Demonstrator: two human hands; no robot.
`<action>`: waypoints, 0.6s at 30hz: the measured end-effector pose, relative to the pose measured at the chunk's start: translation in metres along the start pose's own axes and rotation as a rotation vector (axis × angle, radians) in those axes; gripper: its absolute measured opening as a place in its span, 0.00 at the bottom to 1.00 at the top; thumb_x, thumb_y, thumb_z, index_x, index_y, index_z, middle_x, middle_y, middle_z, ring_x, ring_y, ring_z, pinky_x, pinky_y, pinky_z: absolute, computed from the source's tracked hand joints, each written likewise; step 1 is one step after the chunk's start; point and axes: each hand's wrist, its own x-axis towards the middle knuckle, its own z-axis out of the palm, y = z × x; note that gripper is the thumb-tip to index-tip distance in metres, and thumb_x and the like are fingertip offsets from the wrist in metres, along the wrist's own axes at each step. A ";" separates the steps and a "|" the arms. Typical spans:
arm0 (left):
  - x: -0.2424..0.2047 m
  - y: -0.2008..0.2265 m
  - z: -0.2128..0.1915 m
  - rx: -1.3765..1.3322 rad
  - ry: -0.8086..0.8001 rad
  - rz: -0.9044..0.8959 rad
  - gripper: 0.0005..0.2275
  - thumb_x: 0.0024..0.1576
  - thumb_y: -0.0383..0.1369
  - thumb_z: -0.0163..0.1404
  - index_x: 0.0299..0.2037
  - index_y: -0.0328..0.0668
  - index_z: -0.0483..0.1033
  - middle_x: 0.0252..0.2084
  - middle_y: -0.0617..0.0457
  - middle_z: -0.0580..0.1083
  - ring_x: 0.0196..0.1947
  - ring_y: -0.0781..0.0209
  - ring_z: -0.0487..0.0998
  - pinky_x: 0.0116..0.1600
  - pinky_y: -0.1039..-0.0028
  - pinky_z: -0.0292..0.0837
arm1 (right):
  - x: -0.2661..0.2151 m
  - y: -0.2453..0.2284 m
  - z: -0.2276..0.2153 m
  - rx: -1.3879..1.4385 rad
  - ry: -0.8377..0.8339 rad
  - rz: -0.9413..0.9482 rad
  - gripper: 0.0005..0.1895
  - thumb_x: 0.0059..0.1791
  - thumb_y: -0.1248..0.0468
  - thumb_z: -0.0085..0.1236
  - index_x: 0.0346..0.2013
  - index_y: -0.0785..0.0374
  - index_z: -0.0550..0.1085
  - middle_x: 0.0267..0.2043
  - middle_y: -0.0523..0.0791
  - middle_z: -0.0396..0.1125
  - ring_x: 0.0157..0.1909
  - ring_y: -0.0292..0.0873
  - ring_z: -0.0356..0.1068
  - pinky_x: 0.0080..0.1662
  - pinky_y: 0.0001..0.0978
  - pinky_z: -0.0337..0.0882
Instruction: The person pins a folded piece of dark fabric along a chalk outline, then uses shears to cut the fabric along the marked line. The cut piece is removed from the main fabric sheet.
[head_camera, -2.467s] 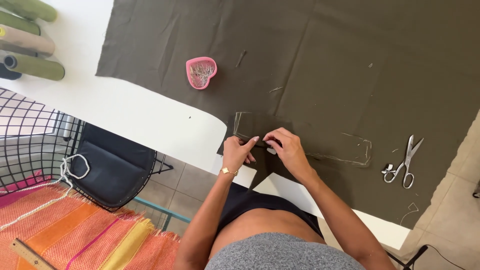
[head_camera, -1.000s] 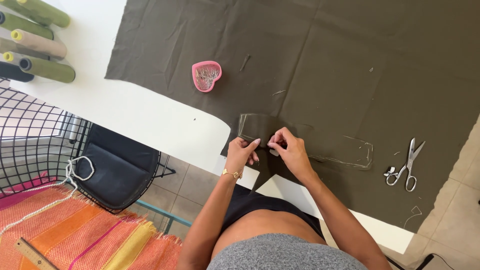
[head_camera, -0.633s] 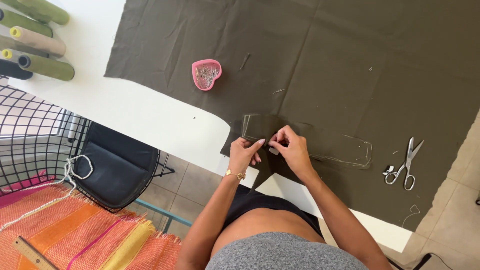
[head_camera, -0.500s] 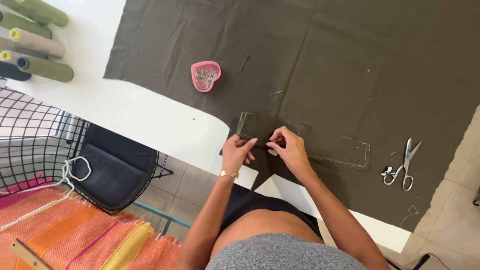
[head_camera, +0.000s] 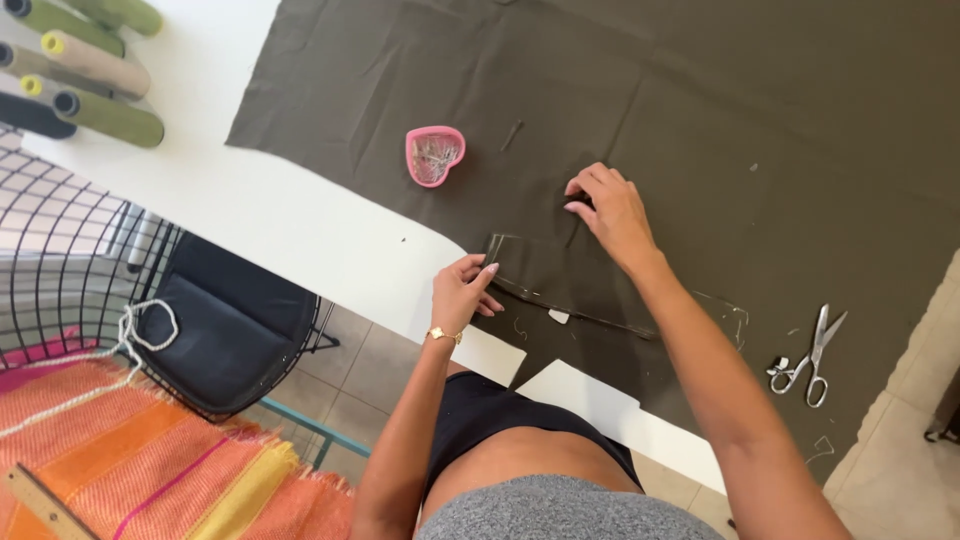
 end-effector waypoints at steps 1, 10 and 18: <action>0.000 0.000 -0.001 -0.006 0.009 -0.008 0.14 0.65 0.31 0.57 0.55 0.27 0.80 0.49 0.34 0.83 0.19 0.45 0.84 0.23 0.70 0.87 | 0.001 0.002 0.003 0.003 -0.012 -0.005 0.11 0.53 0.59 0.69 0.48 0.49 0.77 0.48 0.38 0.69 0.54 0.48 0.71 0.53 0.45 0.73; 0.012 -0.015 -0.006 -0.082 -0.039 -0.057 0.17 0.70 0.33 0.50 0.60 0.23 0.77 0.55 0.30 0.80 0.24 0.41 0.86 0.27 0.68 0.89 | -0.005 -0.022 0.008 -0.047 -0.013 -0.030 0.04 0.59 0.56 0.60 0.44 0.49 0.74 0.43 0.38 0.66 0.52 0.46 0.70 0.52 0.43 0.71; 0.002 0.002 -0.003 -0.113 -0.031 -0.074 0.17 0.69 0.37 0.53 0.55 0.25 0.81 0.48 0.35 0.80 0.24 0.38 0.86 0.28 0.66 0.90 | -0.036 -0.088 0.034 0.334 0.183 0.065 0.03 0.59 0.67 0.60 0.48 0.56 0.77 0.42 0.45 0.73 0.46 0.51 0.77 0.49 0.43 0.77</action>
